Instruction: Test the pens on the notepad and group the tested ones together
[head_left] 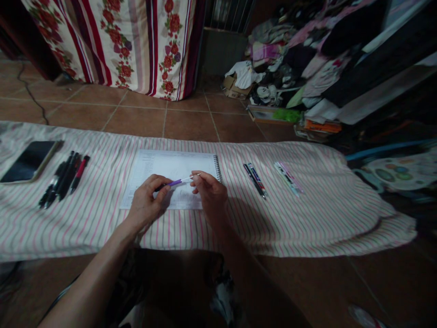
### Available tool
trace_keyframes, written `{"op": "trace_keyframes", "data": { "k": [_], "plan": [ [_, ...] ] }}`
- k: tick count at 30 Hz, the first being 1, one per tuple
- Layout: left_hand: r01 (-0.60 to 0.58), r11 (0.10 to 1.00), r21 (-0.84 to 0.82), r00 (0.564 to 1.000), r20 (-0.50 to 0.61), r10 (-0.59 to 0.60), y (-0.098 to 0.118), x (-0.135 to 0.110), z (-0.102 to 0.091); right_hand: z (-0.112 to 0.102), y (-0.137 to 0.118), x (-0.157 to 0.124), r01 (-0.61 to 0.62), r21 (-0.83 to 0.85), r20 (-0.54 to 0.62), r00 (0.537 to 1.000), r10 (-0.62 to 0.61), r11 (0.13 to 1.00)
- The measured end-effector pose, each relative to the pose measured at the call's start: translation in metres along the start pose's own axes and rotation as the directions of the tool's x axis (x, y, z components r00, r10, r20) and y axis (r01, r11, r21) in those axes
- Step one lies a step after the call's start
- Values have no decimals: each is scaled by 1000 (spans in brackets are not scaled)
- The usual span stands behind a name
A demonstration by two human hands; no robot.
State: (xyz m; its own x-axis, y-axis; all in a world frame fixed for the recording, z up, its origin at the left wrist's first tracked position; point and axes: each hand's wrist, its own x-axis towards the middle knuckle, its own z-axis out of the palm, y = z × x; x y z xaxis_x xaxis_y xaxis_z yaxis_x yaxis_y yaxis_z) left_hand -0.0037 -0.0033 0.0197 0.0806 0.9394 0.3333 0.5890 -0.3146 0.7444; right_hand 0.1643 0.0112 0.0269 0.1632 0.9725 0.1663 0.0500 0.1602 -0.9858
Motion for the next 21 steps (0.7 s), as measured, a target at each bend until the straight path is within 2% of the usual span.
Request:
{"op": "trace_keyframes", "data": {
  "k": [5,11,21],
  "plan": [
    [-2,1000,-2,1000,-14,2,-1,1,-1,-1,-1,2,-5,32,-42,999,6,999],
    [-10,1000,11,1000,-5,10,-1,0,0,0,2,2,-7,-19,21,1000,8,1000],
    [-60,998,-1,998,1,60,-5,0,2,-8,1,6,15,11,-6,1000,-15,1000]
  ]
}}
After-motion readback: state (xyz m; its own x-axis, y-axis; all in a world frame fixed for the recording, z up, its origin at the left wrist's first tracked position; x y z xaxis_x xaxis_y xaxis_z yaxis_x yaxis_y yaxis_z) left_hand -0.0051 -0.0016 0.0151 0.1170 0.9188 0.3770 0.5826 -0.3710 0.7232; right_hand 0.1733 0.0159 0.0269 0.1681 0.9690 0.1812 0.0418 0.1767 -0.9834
